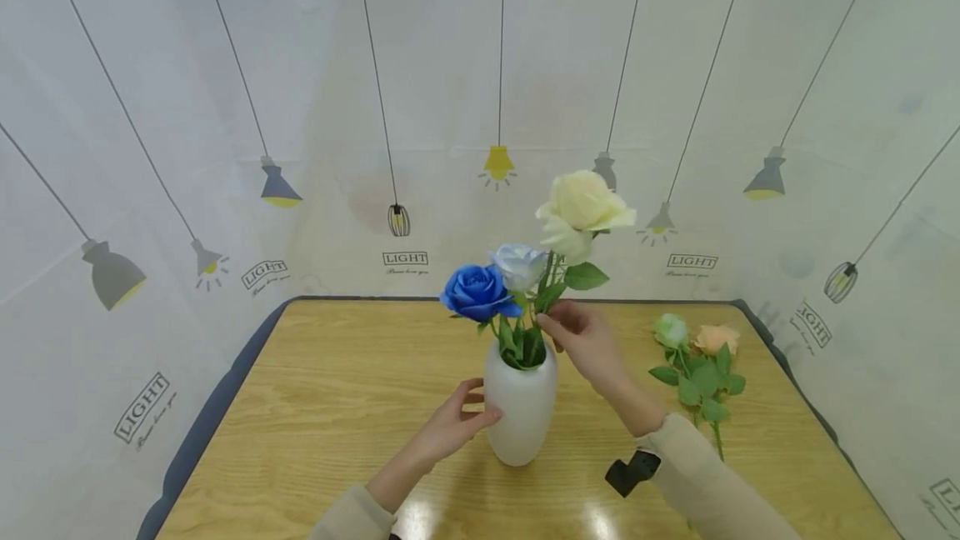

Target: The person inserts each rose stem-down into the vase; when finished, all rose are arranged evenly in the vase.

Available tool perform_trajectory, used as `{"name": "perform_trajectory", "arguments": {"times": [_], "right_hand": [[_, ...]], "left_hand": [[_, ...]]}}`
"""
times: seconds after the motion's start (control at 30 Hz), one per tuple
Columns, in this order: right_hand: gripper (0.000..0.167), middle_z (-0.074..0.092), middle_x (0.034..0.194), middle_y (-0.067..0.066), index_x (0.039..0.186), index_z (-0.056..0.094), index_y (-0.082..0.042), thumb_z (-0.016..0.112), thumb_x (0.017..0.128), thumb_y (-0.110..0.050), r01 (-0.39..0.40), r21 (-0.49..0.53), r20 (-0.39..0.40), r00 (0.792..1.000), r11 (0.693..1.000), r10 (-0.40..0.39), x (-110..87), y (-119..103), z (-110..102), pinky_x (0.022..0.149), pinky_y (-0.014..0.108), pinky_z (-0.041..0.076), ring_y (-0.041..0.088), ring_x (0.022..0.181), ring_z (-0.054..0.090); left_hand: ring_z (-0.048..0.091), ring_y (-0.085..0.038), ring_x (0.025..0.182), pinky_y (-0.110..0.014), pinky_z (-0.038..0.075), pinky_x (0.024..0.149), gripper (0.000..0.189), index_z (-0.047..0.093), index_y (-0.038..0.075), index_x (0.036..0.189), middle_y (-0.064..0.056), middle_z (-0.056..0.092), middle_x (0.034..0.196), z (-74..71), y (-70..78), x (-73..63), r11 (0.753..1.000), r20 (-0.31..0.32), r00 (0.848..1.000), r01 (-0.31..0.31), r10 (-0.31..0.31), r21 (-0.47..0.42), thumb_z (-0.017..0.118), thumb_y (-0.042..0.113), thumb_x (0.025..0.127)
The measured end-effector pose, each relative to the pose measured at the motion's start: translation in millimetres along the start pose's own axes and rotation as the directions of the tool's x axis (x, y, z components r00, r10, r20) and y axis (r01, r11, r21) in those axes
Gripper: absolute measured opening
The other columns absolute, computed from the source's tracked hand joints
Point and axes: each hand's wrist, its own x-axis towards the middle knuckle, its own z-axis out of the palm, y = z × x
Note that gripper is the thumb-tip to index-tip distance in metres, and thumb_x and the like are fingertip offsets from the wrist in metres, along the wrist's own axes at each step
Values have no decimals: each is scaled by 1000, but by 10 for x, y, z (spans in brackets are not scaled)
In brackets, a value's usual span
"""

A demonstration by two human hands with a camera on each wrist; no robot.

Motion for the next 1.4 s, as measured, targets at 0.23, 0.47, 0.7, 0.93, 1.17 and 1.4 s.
{"name": "perform_trajectory", "arguments": {"times": [0.23,0.47,0.7,0.93,1.17,1.4], "right_hand": [[18,46,71,7,81,63,-7,64,83,-25,-33,-84,15,999,996,35,-5,225,39,49,28,33,18,56,37],[24,50,71,6,91,66,-4,63,83,-26,-75,-100,8,997,992,76,-10,243,50,49,28,35,18,57,40],[17,58,83,7,91,67,0,63,82,-13,-89,-95,-98,992,992,80,-23,251,71,52,27,39,18,65,46],[22,61,92,10,100,64,2,59,85,-14,-159,33,-170,972,987,162,-18,217,85,59,26,42,15,71,51],[42,59,100,10,108,62,-4,59,83,-38,-186,107,-228,952,977,206,81,122,32,69,27,45,20,86,56],[38,59,92,9,103,62,2,61,84,-31,-220,139,-214,945,966,246,207,60,27,63,25,42,17,77,51]], "left_hand": [[45,-36,108,-50,41,78,69,26,8,136,-20,37,127,1,-218,133,1000,-5,1000,6,-6,5,58,41,83],[45,-36,109,-49,41,78,69,27,8,136,-20,37,128,-2,-208,125,1000,-1,1000,3,-3,8,58,41,84],[45,-36,108,-49,41,78,69,27,7,135,-21,37,127,-5,-197,118,1000,2,1000,-4,4,9,58,41,84],[45,-36,108,-49,41,77,68,27,8,135,-21,37,127,-1,-197,112,1000,-1,1000,-13,13,11,58,40,84],[45,-36,108,-49,41,77,68,26,8,136,-21,38,127,-2,-186,105,1000,1,1000,-13,13,12,58,40,84],[45,-36,108,-48,41,77,68,26,7,136,-21,37,127,-3,-200,116,1000,1,1000,-10,10,12,58,40,84]]}}
